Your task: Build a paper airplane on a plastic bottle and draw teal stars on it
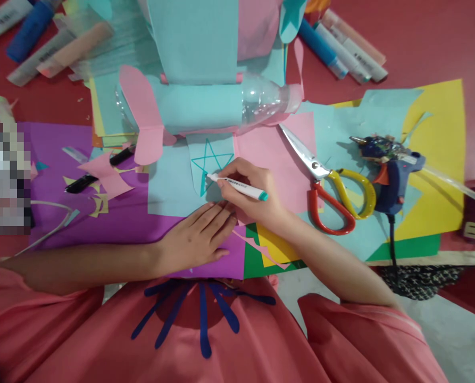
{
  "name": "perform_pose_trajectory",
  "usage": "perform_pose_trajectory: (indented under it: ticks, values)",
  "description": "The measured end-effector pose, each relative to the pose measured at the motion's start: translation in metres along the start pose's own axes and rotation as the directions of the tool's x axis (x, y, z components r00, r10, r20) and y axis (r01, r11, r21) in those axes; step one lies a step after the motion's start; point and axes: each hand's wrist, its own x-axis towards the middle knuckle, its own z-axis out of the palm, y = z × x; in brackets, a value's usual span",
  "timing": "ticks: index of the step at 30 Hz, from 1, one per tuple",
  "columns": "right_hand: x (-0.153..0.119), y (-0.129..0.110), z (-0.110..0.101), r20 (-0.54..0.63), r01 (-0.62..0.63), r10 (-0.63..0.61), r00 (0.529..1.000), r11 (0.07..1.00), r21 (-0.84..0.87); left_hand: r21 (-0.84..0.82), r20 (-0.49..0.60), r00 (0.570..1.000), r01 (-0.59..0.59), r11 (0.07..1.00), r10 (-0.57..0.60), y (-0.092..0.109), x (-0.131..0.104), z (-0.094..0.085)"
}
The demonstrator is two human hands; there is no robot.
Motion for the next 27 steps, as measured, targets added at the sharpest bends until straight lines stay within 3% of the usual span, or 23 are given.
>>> perform_pose_trajectory:
  ticks: [15,20,27]
  values:
    - [0.0031,-0.0067,-0.0019,0.067,-0.004,0.006,0.998,0.999,-0.036,-0.023,-0.024,1.000,0.000,1.000,0.000,0.0004,-0.0007,0.0019]
    - [0.0040,-0.0082,-0.0025,0.116,-0.015,0.019,0.993,0.999,-0.035,-0.035,0.026,1.000,0.004,0.999,-0.003,0.0009,-0.0008,0.0030]
    - [0.0041,-0.0081,-0.0046,0.160,0.014,-0.011,0.987,1.000,-0.018,-0.001,-0.052,0.999,-0.002,1.000,0.002,0.0006,-0.0017,0.0038]
